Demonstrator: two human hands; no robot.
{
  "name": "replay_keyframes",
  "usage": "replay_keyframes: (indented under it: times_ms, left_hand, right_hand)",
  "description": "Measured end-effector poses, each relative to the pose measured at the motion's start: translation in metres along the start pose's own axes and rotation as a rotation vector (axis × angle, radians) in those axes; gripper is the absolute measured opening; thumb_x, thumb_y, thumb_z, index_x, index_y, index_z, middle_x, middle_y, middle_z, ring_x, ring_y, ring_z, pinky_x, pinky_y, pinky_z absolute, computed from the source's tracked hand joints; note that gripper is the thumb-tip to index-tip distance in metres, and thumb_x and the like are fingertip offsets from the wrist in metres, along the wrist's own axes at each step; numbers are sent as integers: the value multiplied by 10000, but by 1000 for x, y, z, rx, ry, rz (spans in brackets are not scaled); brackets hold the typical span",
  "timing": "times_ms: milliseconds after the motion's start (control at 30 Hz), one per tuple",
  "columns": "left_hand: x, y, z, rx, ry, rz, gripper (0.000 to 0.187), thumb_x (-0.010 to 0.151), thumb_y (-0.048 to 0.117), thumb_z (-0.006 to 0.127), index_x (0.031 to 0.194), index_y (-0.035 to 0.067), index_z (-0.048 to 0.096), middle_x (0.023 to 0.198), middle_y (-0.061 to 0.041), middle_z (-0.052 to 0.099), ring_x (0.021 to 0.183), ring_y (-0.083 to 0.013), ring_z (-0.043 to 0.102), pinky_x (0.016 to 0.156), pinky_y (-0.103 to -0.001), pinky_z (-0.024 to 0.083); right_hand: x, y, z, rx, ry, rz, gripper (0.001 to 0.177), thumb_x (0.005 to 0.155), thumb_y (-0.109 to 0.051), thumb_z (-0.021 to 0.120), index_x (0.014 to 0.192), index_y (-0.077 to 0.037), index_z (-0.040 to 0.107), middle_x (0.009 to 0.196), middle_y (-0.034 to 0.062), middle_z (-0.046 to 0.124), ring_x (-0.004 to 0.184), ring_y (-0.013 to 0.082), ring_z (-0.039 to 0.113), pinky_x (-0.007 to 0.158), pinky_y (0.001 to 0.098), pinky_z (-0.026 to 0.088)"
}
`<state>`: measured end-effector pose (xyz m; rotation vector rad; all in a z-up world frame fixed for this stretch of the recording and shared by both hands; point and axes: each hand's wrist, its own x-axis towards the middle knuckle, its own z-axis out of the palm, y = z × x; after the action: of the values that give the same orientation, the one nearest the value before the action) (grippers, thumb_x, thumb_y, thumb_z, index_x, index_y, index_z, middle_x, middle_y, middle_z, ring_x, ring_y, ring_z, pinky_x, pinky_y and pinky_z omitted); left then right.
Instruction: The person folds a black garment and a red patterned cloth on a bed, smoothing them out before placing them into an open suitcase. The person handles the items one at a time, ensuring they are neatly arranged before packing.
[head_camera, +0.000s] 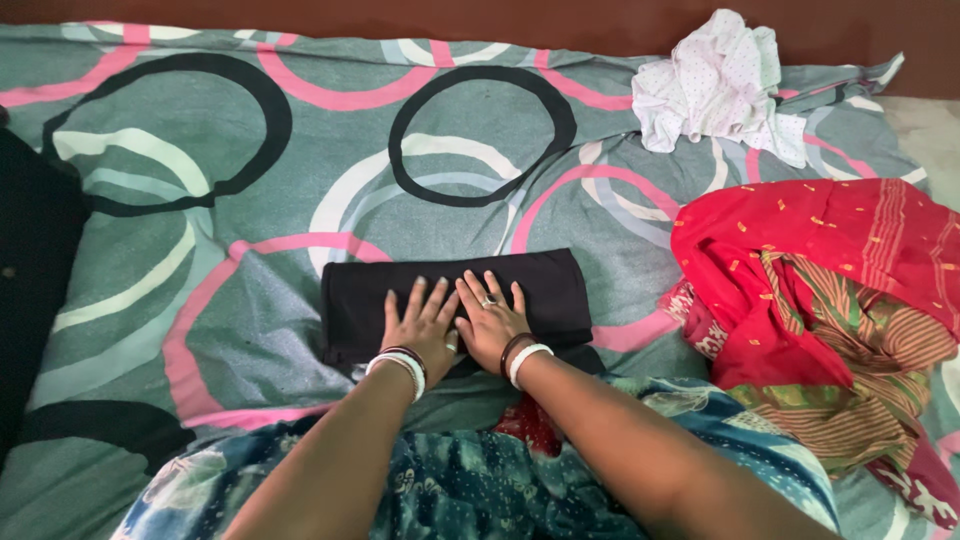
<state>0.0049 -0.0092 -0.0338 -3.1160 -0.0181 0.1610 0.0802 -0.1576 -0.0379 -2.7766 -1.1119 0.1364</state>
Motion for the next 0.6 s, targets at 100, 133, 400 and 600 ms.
replay_keyframes:
  times_ms: [100,133,400,600]
  left_hand:
    - [-1,-15,-6,-213,-123,-82,701,980,571,427,1604,309,243,1710,-19,92,1568,-287,36,1214,-625,24]
    - [-1,-25,-10,-229,-123,-118,718,972,600,427,1601,308,242,1710,-30,81,1568,-285,24,1219,-599,27]
    - [-21,-42,-42,-196,-125,-373,738,973,652,415,1606,324,225,1717,-29,52,1578,-312,-19,1226,-578,40]
    - [-32,-59,-50,-383,-83,-580,809,905,598,589,1603,365,252,1721,-50,82,1520,-363,190,1195,-575,227]
  right_hand:
    - [6,15,4,12,-66,44,723,990,-533,441,1603,-186,275,1696,37,199,1556,321,153,1200,647,59]
    - [9,24,1,-1,-98,79,740,983,-565,441,1601,-199,264,1694,27,182,1555,318,138,1202,641,50]
    - [-2,82,-18,51,-104,542,734,997,-596,353,1623,-285,129,1713,7,33,1563,314,56,1194,652,42]
    - [-9,115,-20,190,-75,754,755,955,-590,492,1598,-245,300,1672,59,262,1537,320,247,1202,616,227]
